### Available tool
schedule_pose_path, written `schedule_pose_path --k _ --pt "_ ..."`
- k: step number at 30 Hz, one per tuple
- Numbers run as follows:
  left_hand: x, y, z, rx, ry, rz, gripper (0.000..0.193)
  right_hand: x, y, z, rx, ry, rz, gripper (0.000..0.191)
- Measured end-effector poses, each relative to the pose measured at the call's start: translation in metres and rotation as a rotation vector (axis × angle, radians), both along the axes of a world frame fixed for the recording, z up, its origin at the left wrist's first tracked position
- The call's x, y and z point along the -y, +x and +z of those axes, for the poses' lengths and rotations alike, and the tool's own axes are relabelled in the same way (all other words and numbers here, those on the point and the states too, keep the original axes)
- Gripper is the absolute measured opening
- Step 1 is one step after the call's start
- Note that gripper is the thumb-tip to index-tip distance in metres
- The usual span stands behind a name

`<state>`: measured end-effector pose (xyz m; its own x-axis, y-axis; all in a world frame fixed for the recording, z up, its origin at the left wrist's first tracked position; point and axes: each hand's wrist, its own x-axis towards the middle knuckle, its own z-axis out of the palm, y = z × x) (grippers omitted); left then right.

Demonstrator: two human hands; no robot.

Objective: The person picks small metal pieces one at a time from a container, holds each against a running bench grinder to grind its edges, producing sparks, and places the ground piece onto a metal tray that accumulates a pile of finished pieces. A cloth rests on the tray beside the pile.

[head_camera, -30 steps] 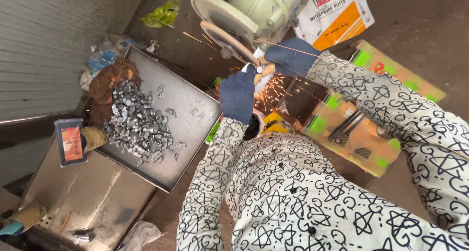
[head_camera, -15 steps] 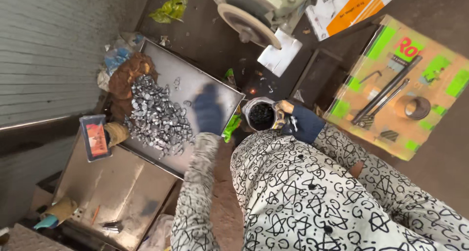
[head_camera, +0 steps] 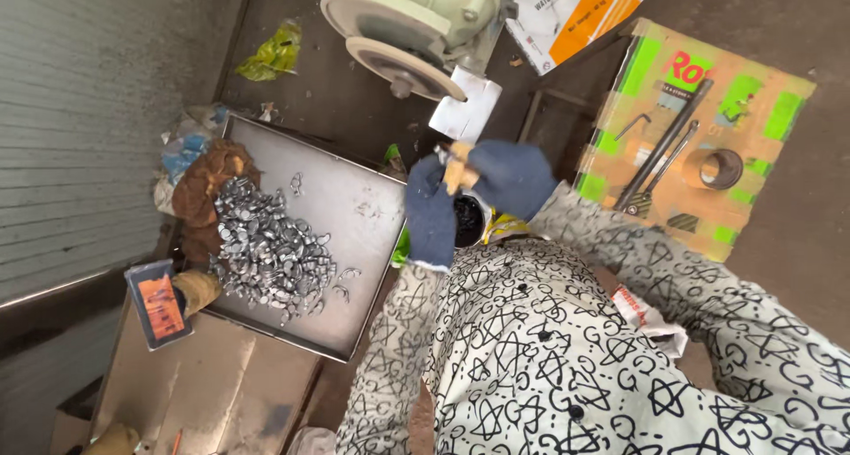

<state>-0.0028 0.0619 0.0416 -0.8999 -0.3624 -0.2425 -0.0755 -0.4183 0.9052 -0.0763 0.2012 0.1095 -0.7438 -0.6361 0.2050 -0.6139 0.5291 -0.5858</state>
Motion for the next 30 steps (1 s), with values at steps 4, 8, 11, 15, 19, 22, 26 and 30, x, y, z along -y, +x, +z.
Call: schedule_pose_path --k 4,8,11,15,19,22,26,30 --pt "0.003 -0.037 0.023 -0.049 -1.051 0.164 0.031 -0.013 -0.046 0.011 -0.160 0.128 -0.022 0.030" --pt "0.023 -0.070 0.033 -0.019 -1.477 -0.053 0.032 -0.022 -0.075 0.013 -0.123 0.267 0.019 0.031" --pt "0.029 -0.081 0.033 0.004 -1.554 -0.155 0.029 -0.024 -0.082 0.009 -0.119 0.189 0.039 0.033" --pt "0.028 -0.086 0.026 0.145 -1.604 -0.288 0.029 -0.023 -0.089 -0.005 -0.142 0.099 0.073 0.030" --pt "0.024 -0.085 0.018 0.225 -1.674 -0.311 0.027 -0.024 -0.115 -0.017 -0.137 0.097 0.243 0.029" --pt "0.015 -0.081 0.014 0.199 -1.582 -0.256 0.053 -0.027 -0.142 -0.020 -0.166 0.160 0.444 0.028" --pt "0.001 -0.076 0.005 0.164 -1.700 -0.187 0.049 -0.024 -0.169 -0.026 -0.156 0.177 0.605 0.026" --pt "0.001 -0.076 -0.006 0.088 -1.673 -0.195 0.039 -0.015 -0.180 -0.030 -0.105 0.181 0.635 0.027"
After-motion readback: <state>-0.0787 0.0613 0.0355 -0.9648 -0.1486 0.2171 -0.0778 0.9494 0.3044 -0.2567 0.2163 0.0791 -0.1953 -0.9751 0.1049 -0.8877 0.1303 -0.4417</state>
